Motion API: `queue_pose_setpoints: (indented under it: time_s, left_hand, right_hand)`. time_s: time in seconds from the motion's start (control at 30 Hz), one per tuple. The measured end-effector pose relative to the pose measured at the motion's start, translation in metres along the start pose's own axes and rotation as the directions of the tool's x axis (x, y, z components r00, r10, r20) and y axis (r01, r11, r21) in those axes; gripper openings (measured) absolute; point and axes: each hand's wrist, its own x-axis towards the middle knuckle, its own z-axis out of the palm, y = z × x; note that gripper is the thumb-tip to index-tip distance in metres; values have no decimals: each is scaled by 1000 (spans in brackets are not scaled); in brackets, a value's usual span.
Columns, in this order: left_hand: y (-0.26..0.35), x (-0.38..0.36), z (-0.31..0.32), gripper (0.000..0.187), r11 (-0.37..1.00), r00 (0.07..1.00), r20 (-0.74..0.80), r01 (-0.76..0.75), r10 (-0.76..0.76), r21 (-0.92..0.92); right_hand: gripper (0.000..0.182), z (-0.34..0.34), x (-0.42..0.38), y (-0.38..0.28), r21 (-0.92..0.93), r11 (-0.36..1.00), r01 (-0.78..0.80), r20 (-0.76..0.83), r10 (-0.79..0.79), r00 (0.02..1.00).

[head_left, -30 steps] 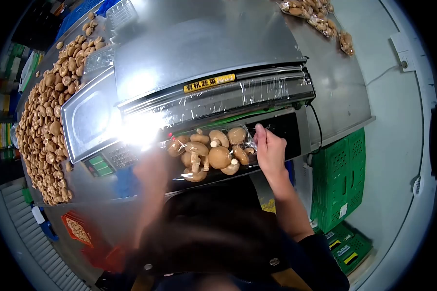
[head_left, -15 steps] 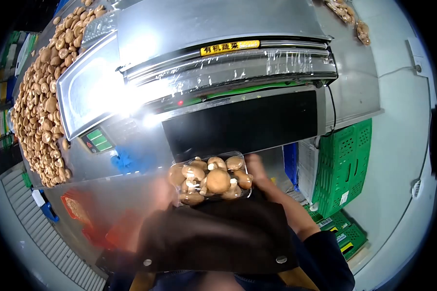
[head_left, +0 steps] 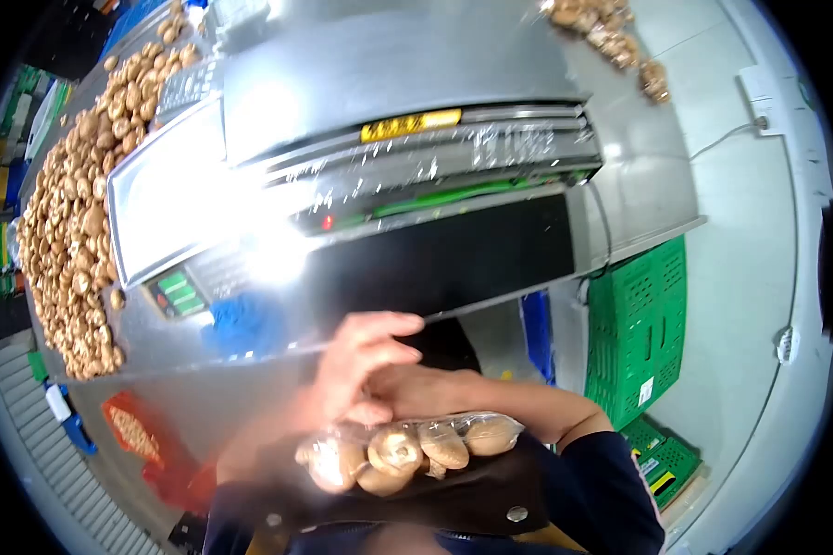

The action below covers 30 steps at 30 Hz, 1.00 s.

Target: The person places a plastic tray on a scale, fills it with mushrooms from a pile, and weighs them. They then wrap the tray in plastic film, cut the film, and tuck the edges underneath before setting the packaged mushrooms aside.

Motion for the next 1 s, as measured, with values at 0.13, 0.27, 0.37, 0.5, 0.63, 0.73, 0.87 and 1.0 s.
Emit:
queue_pose_setpoints:
  time_s: [0.13,0.27,0.37,0.5,0.63,0.73,0.87,1.0]
  left_hand:
    - [19,17,22,66,797,941,280,315,-190,-515]
    - [25,-6,25,63,459,765,460,641,-452,-615]
    - [17,-20,28,60,271,649,429,699,-628,-662]
    - [11,-42,12,57,188,517,208,611,-830,-769]
    - [-15,-71,-45,30,202,486,78,498,-871,-843]
    - [-3,-98,-106,22,401,519,-192,328,-833,-855]
    - [-9,-164,-178,17,715,311,-645,264,-698,-647]
    - [-29,-269,-261,26,730,45,-926,630,-376,-266]
  right_hand:
    - [32,-25,-20,45,-370,926,-72,-278,-36,960]
    - [38,-65,-91,-77,-168,936,-310,-370,232,900]
    - [47,-52,-80,-80,-520,850,-81,-91,39,995]
    - [25,-71,-51,-48,72,960,-269,-254,278,926]
    - [26,-132,-65,-69,221,972,76,-800,136,585]
    - [40,-219,-105,-101,-135,676,724,-985,-168,-27]
    - [38,-230,-49,-135,-197,677,709,-890,-427,161]
    - [38,-164,96,-149,-141,965,223,-929,-207,308]
